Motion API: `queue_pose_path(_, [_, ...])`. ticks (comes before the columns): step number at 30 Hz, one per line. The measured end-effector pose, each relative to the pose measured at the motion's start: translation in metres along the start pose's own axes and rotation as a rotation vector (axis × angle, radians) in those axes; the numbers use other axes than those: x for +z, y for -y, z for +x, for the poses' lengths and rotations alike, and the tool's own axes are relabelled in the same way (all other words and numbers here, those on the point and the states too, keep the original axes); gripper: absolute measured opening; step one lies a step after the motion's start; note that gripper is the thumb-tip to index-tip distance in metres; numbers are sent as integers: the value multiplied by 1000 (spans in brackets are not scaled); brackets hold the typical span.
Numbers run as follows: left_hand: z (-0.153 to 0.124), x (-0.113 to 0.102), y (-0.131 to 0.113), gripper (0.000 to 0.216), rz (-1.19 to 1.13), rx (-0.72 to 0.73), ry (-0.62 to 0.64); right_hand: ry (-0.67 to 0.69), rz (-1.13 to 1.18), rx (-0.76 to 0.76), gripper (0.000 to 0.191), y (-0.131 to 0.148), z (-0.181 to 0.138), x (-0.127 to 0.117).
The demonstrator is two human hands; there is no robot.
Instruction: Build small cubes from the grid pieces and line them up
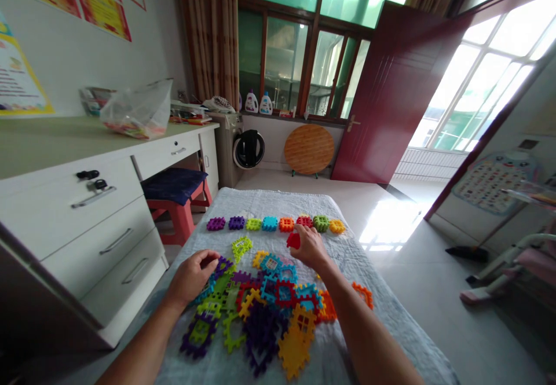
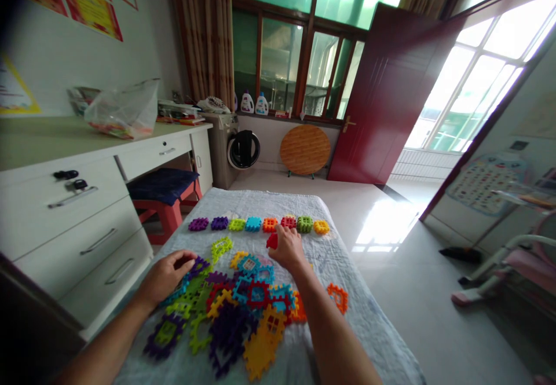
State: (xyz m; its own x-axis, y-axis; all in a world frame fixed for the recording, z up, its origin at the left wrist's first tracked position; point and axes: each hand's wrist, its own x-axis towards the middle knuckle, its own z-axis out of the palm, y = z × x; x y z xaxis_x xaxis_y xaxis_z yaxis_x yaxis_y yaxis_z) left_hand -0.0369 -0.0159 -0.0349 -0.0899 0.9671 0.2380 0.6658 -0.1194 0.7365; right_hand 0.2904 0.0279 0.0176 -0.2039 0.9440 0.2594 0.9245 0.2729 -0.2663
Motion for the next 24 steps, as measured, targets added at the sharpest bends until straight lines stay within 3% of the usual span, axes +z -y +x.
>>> queue_pose_path(7, [1, -1, -1, 28, 20, -13, 17, 10, 2, 92, 65, -47, 53, -37])
queue_pose_path(14, [-1, -2, -4, 28, 25, 22, -10, 146, -43, 33, 69, -58, 77, -27])
queue_pose_path(24, [0, -2, -5, 27, 25, 18, -16, 116, -63, 26, 65, -56, 74, -17])
